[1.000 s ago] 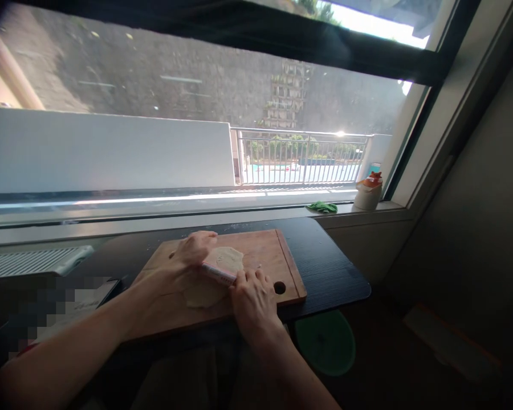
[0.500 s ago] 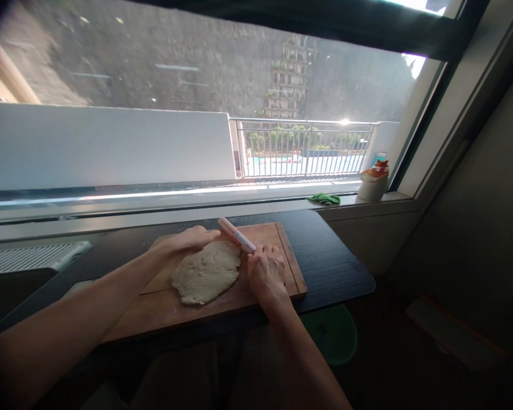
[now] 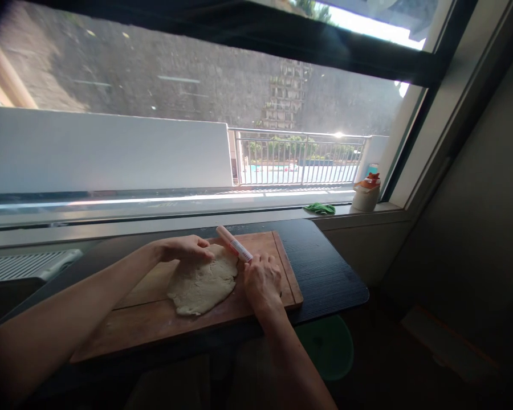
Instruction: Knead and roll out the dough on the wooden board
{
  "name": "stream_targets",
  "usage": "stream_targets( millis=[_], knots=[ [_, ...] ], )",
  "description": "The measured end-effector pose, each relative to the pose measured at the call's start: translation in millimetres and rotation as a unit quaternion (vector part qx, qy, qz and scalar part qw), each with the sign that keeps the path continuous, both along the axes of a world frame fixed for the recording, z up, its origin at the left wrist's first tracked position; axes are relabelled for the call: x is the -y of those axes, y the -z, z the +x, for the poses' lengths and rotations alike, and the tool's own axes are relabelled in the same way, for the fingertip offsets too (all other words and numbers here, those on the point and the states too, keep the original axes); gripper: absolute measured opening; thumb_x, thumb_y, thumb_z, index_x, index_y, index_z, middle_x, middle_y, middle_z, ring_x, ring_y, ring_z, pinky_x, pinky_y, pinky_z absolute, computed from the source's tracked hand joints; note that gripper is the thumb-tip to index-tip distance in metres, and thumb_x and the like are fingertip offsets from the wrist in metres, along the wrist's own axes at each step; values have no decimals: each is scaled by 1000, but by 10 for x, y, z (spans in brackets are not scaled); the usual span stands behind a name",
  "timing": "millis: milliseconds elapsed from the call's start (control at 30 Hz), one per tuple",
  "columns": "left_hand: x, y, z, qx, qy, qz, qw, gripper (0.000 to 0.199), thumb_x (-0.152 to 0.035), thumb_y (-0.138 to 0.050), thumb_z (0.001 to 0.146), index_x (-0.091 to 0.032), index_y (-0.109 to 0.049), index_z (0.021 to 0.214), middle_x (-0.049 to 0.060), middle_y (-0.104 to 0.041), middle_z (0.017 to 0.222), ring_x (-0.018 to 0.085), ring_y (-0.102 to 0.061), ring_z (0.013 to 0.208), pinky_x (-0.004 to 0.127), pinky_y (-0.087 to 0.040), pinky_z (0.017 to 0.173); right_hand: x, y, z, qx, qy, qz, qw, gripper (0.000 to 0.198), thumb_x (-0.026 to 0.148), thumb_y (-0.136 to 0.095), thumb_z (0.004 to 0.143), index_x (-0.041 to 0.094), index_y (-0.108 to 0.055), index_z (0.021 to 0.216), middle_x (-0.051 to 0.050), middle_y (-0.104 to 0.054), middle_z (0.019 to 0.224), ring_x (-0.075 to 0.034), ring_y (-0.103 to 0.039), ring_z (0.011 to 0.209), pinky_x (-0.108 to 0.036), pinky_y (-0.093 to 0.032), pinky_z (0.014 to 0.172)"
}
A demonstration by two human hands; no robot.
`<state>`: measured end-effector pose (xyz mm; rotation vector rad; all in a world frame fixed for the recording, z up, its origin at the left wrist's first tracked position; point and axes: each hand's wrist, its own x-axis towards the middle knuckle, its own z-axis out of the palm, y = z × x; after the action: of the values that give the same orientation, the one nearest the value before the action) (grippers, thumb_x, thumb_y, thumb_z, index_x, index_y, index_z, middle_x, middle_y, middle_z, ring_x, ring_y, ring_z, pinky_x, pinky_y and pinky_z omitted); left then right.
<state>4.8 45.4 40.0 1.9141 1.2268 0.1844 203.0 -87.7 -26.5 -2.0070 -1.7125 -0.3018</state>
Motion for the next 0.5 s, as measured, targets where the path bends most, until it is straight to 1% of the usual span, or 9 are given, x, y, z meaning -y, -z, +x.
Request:
stream_targets(
  millis=[67,100,233,300,400,467,500],
  knots=[
    [-37,-13,-35,3,31,-49,998,32,-40,-77,59,-16,-66,77,3,-68,73,20,-64,67,25,-47,56,3,1,2,6,-1,2,1000,25,36,-41,94,19,-59,99,-8,-60,96,-21,-53,90,-31,-39,73],
    [-48,-14,-48,18,39,-65,997,32,-41,-77,57,-16,-65,75,3,-68,71,19,-63,64,24,-46,54,4,2,3,10,-1,2,1000,25,36,-40,94,19,-59,99,-8,-60,95,-21,-53,90,-31,-39,73],
    [-10,-58,-72,121,33,-95,988,34,-44,-75,59,-15,-67,76,5,-69,73,17,-63,62,24,-47,55,4,4,8,18,0,4,1000,25,36,-40,94,19,-59,96,-8,-61,94,-22,-53,88,-31,-39,71],
    [51,-154,-73,149,37,-103,983,34,-43,-76,60,-15,-68,77,6,-70,76,18,-64,64,25,-49,58,1,8,12,20,1,2,1000,25,37,-40,94,20,-59,96,-8,-61,93,-22,-53,88,-31,-39,70],
    [142,-376,-83,184,27,-117,976,34,-40,-77,59,-16,-69,82,7,-72,82,21,-66,72,29,-52,66,-5,21,14,26,0,-2,1000,25,36,-40,94,20,-59,95,-8,-60,92,-21,-53,88,-30,-38,71],
    [186,-497,-108,243,-6,-111,964,35,-36,-75,63,-16,-68,89,6,-72,87,21,-66,78,31,-53,73,-5,30,9,30,0,0,1000,24,35,-40,94,20,-59,96,-8,-60,92,-21,-53,88,-30,-38,72],
    [207,-521,-130,278,-32,-101,955,34,-35,-73,66,-15,-68,93,6,-72,89,20,-66,80,31,-53,75,-3,32,5,30,-1,1,1000,24,35,-40,94,20,-59,96,-8,-60,93,-21,-53,88,-30,-38,72]
  ],
)
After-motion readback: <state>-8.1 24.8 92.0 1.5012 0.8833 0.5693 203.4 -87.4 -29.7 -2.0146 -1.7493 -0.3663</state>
